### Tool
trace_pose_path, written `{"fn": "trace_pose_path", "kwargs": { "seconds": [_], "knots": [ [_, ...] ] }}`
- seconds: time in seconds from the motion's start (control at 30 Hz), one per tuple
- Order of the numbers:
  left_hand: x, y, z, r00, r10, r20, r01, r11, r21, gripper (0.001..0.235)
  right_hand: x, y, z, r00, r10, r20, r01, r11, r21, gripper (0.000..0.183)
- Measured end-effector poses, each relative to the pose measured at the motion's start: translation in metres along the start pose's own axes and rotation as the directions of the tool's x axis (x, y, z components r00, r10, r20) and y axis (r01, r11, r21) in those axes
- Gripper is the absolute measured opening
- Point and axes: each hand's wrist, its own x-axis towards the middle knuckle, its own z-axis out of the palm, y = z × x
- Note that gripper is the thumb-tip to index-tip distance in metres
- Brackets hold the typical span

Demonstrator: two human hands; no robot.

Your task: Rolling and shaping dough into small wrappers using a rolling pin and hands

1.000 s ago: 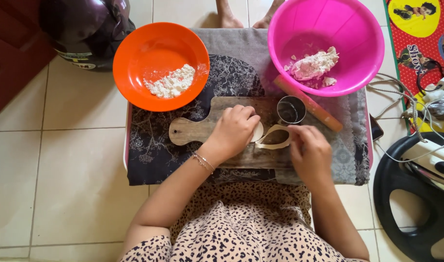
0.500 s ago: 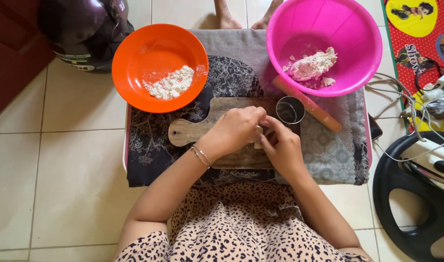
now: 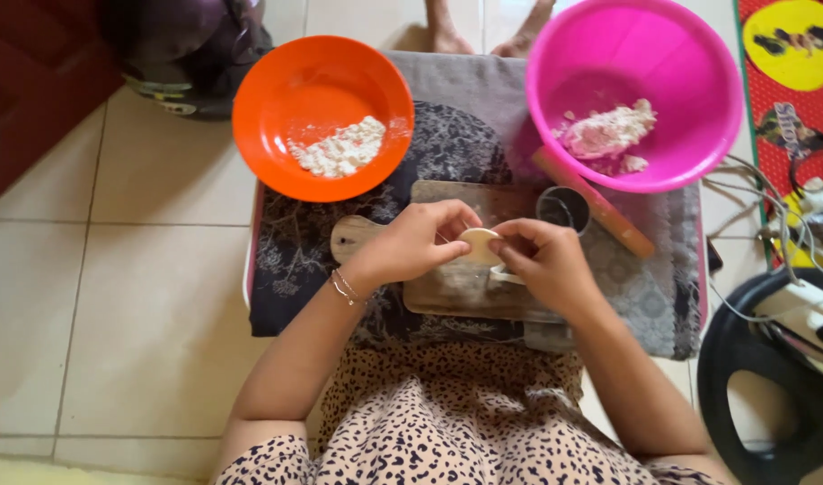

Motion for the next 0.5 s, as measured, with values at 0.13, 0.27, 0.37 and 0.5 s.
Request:
{"fn": "trace_pose_path", "kwargs": {
  "seconds": [0.13, 0.27, 0.37, 0.5],
  "knots": [
    [-0.008, -0.017, -0.017, 0.994, 0.026, -0.107, -0.023, 0.999, 0.027, 0.026, 0.032, -0.032, -0.002, 0.99, -0.028, 0.138, 0.027, 1.0, 0.008, 0.02],
    [-0.017, -0.016, -0.052, 0.971, -0.094, -0.221, 0.032, 0.963, -0.269, 0.023, 0.081, -0.066, 0.008, 0.963, -0.065, 0.262, 0.087, 0.994, -0.071, 0.018],
    [-0.024, -0.023, -0.08, 0.935, -0.122, -0.332, 0.023, 0.957, -0.288, 0.026, 0.124, -0.084, 0.027, 0.934, -0.087, 0.347, 0.128, 0.987, -0.098, 0.018],
    [-0.027, -0.042, -0.13, 0.874, -0.135, -0.466, 0.018, 0.969, -0.248, 0.029, 0.188, -0.088, 0.076, 0.903, -0.153, 0.402, 0.208, 0.973, -0.096, 0.021]
  ]
}}
